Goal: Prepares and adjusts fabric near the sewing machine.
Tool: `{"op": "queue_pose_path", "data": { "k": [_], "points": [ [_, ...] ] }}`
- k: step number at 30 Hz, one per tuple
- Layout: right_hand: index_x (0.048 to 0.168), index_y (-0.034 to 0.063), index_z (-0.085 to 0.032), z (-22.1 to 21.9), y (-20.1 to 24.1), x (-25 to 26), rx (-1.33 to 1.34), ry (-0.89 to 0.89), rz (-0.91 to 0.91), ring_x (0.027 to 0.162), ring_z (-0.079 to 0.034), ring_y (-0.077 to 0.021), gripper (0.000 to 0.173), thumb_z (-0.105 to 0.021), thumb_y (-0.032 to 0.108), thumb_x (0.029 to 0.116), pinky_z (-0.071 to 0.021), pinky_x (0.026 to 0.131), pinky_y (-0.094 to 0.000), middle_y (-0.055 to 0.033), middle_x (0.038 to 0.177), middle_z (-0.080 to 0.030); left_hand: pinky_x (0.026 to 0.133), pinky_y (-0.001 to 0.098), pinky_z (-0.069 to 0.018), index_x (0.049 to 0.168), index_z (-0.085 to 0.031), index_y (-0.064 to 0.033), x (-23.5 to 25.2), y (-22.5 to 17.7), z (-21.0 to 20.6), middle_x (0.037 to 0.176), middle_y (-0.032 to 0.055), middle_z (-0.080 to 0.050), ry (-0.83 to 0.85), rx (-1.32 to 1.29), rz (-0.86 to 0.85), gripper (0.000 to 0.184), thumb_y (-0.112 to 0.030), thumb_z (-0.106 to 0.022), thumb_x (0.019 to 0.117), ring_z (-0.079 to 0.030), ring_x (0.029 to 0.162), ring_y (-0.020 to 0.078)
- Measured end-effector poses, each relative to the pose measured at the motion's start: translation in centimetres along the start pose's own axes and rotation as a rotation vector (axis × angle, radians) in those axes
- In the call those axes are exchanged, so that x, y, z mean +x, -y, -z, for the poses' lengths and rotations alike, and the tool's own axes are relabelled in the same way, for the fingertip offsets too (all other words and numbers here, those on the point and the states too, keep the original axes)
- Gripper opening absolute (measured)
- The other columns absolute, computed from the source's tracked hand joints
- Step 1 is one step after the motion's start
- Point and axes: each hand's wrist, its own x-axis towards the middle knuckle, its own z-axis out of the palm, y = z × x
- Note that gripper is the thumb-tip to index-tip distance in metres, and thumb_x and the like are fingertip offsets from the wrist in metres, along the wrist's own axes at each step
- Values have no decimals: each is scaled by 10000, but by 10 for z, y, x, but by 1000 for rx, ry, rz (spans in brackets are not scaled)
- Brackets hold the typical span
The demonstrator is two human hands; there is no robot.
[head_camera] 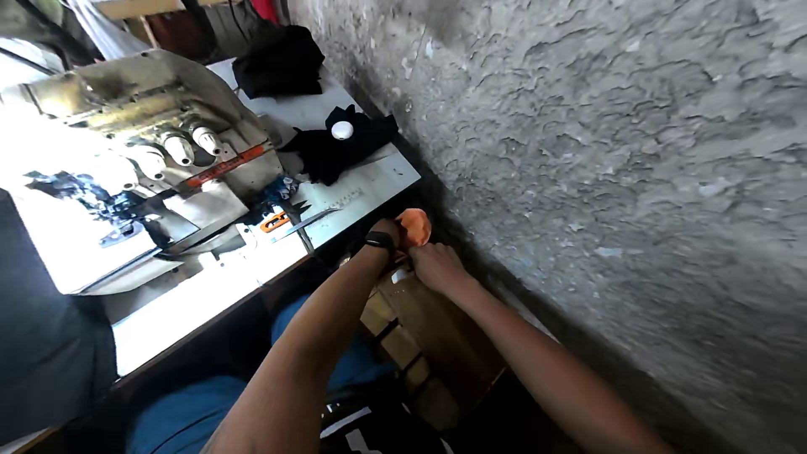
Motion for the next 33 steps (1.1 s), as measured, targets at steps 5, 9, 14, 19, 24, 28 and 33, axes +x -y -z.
{"op": "queue_pose_path", "data": {
  "k": [5,9,14,19,24,28,33],
  "points": [
    [1247,92,-670,-2,-5,1,-34,-48,52,1087,-675,-429,296,-443,194,1088,-517,899,-606,-213,1105,-713,926,587,-541,1113,-687,49,-11,1,4,1151,244,-685,-34,-37,36,310,-198,-723,929,-670,1100,396],
    [1267,71,-662,-2,-5,-7,-43,-55,85,1070,-677,-440,306,-438,166,1081,-518,880,-608,-230,1108,-707,886,588,-560,1058,-702,50,-14,0,-4,1117,249,-688,-50,20,36,250,-125,-754,887,-679,1058,408],
    [1237,61,-671,-13,-10,-9,-39,-97,120,1043,-684,-442,289,-459,177,1078,-523,888,-614,-224,1071,-715,891,612,-558,1119,-685,57,-9,-10,4,1212,255,-660,-42,127,63,239,-65,-699,915,-650,1137,435],
    [1233,107,-688,-13,-13,-17,-44,-196,132,954,-704,-437,278,-477,200,1077,-536,812,-604,-213,976,-724,849,600,-569,1070,-701,6,-10,-15,12,1165,216,-679,-90,211,-93,177,-83,-702,916,-663,1104,411],
    [1222,99,-677,-11,-18,-13,-9,-141,70,989,-690,-438,266,-493,221,1074,-526,830,-614,-215,1008,-716,845,608,-570,1052,-690,33,-32,-12,23,1111,237,-681,-129,217,-113,192,-80,-727,902,-673,1064,428],
    [1210,111,-677,-10,-17,-8,15,-119,64,1008,-679,-434,221,-554,172,1037,-522,831,-620,-201,1016,-713,791,595,-578,1022,-681,32,-56,-9,34,1040,246,-681,-165,273,-57,129,-36,-685,913,-688,998,430],
    [1203,143,-674,-5,-11,-8,-93,-160,139,922,-700,-402,207,-540,178,1048,-544,773,-575,-170,945,-716,814,578,-573,1000,-677,9,-59,11,25,992,224,-689,-304,138,-39,142,-122,-636,962,-691,986,411]
  ]
}}
